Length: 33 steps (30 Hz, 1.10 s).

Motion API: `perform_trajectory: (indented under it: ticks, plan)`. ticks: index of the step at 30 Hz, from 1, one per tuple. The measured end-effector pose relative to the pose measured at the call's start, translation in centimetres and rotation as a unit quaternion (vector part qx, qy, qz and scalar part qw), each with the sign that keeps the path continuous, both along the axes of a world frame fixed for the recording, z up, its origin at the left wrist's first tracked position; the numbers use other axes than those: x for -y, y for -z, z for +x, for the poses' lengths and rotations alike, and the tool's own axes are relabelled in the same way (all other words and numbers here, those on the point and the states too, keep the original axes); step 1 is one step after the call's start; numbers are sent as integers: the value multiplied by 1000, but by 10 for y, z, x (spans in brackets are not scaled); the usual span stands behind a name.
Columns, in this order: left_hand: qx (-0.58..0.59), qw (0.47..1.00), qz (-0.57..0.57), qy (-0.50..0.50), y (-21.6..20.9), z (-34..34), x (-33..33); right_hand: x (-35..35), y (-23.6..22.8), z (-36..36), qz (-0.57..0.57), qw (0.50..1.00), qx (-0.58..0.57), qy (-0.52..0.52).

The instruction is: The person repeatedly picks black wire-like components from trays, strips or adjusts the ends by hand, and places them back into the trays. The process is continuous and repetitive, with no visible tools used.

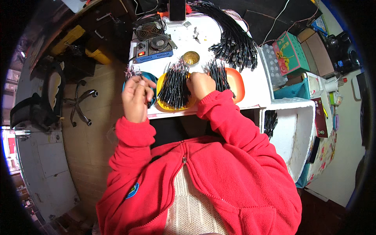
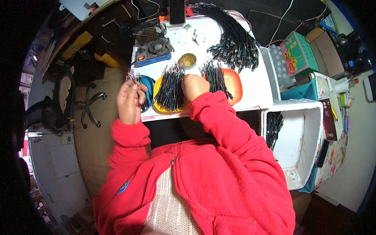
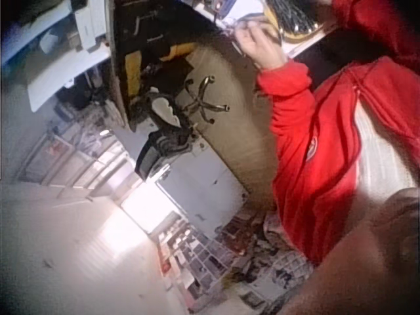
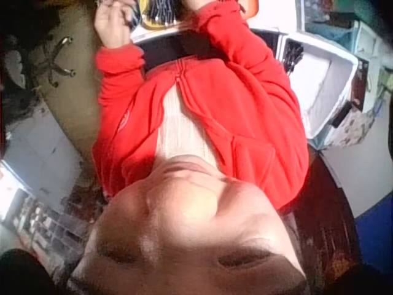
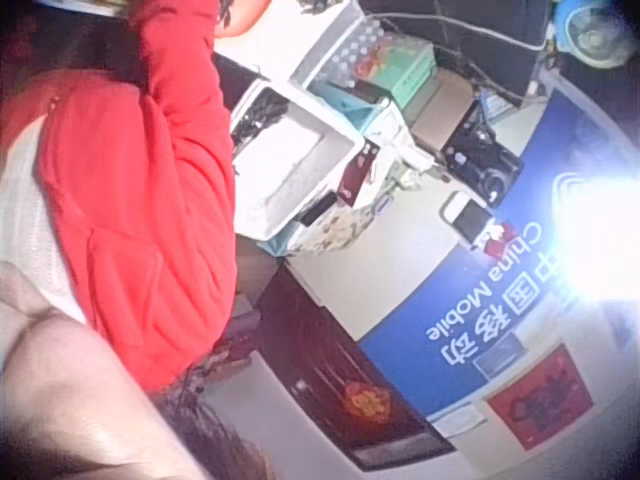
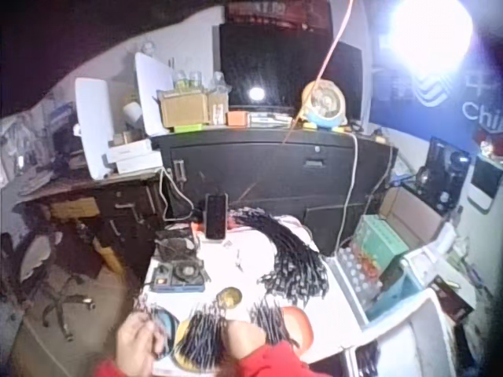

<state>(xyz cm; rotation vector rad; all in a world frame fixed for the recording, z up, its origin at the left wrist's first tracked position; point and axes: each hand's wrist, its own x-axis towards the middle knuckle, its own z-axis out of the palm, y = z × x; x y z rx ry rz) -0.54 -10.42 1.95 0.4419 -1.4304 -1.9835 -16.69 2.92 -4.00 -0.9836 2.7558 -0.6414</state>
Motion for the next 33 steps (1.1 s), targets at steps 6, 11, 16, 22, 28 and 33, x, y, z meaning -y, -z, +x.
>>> perform_trajectory:
  ticks: [6,11,16,22,28,33]
  plan:
    - [29,994,88,49,-6,10,-36,-29,-29,11,-159,987,-11,-15]
    - [-1,994,95,57,-19,4,-66,-80,-80,62,-266,955,69,-113]
    - [-27,987,118,102,-33,1,-95,-101,-99,86,-282,941,72,-171]
    - [-48,986,108,117,-38,3,-116,-111,-99,89,-287,935,98,-181]
    - [-35,990,68,119,-33,5,-123,-119,-95,90,-284,932,139,-174]
    - [-26,996,-22,81,-30,3,-129,-126,-105,85,-323,916,169,-168]
